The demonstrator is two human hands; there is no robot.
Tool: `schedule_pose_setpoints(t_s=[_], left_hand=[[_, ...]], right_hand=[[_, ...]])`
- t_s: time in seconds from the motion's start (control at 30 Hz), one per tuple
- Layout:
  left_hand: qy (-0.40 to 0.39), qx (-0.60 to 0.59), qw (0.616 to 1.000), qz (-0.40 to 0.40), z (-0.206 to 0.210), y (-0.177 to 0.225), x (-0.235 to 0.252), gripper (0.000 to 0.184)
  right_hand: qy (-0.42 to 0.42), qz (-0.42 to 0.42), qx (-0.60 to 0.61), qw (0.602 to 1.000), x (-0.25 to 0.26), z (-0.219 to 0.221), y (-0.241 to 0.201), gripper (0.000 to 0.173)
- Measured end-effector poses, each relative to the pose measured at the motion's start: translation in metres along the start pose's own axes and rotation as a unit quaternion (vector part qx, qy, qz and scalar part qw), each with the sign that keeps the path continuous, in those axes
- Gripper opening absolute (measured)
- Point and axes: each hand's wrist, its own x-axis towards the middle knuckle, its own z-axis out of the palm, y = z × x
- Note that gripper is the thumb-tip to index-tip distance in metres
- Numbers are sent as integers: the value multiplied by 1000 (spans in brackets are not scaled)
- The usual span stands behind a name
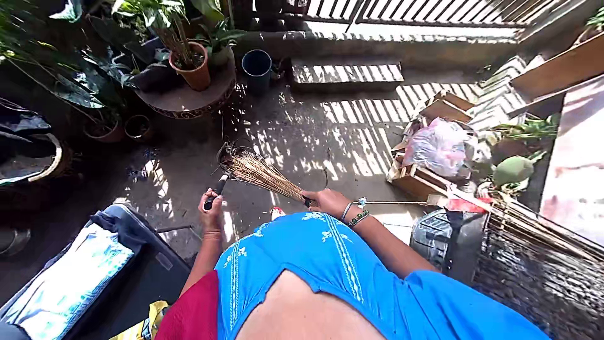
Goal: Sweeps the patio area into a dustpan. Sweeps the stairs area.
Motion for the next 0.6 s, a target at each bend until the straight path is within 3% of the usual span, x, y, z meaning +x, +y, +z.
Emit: schedule_pose_setpoints(t_s=[0.23, 0.3, 0.47, 0.6], left_hand=[[13, -10, 1000, -2, 88, 12, 77, 28], [5, -6, 1000, -11, 118, 18, 106, 31], [-17, -13, 1000, -16, 195, 24, 199, 31], [-53, -23, 998, -14, 261, 27, 287, 32]], right_hand=[[-9, 24, 3, 1000, 50, -81, 61, 47], [-13, 35, 10, 999, 62, -103, 79, 52], [45, 39, 58, 997, 102, -159, 120, 61], [49, 83, 59, 994, 151, -231, 132, 61]])
